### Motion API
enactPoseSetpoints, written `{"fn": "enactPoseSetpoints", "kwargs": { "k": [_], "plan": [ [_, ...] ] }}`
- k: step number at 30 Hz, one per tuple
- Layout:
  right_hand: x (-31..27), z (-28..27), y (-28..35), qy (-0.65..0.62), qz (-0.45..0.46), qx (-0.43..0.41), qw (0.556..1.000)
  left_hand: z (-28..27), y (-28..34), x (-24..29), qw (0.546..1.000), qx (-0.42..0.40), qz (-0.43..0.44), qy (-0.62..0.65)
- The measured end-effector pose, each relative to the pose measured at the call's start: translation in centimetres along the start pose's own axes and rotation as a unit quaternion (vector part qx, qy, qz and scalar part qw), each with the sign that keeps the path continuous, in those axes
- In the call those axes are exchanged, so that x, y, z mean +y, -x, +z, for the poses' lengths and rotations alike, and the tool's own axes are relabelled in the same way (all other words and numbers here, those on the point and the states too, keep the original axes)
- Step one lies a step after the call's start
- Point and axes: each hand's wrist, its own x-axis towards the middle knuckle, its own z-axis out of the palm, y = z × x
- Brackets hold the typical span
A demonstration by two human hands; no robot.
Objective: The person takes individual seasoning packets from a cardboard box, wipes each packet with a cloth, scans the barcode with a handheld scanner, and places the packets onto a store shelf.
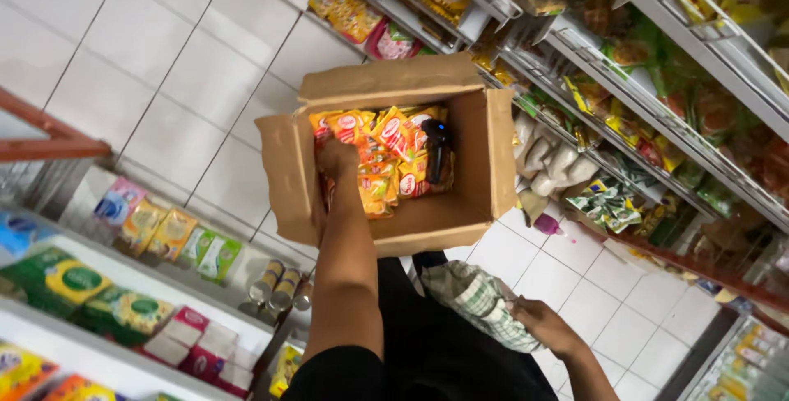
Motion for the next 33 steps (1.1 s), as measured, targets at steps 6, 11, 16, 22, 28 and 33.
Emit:
{"fn": "enactPoseSetpoints", "kwargs": {
  "k": [6, 11, 16, 22, 28, 33],
  "plan": [
    [-8.1, -4.4, 1.1, -0.042, -0.108, -0.151, 0.982, -9.2, 7.7, -1.9, 0.926, -0.154, 0.104, 0.329],
    [-19.5, -4.9, 3.0, -0.021, -0.326, -0.223, 0.918, -12.8, 17.6, -4.9, 0.655, -0.296, 0.031, 0.695],
    [-30.6, 3.6, 7.0, 0.048, -0.628, 0.022, 0.776, -14.3, 25.2, -1.6, 0.49, -0.344, -0.012, 0.801],
    [-33.3, 7.2, 6.9, 0.185, -0.73, 0.188, 0.631, -19.0, 24.8, 5.6, 0.475, -0.202, 0.106, 0.85],
    [-30.2, 5.7, 4.1, 0.088, -0.641, 0.26, 0.717, -26.6, 26.3, 6.0, 0.49, -0.234, 0.113, 0.832],
    [-31.5, 5.6, 9.5, -0.073, -0.555, 0.216, 0.8, -28.2, 23.4, 4.5, 0.62, -0.21, 0.154, 0.74]
  ]
}}
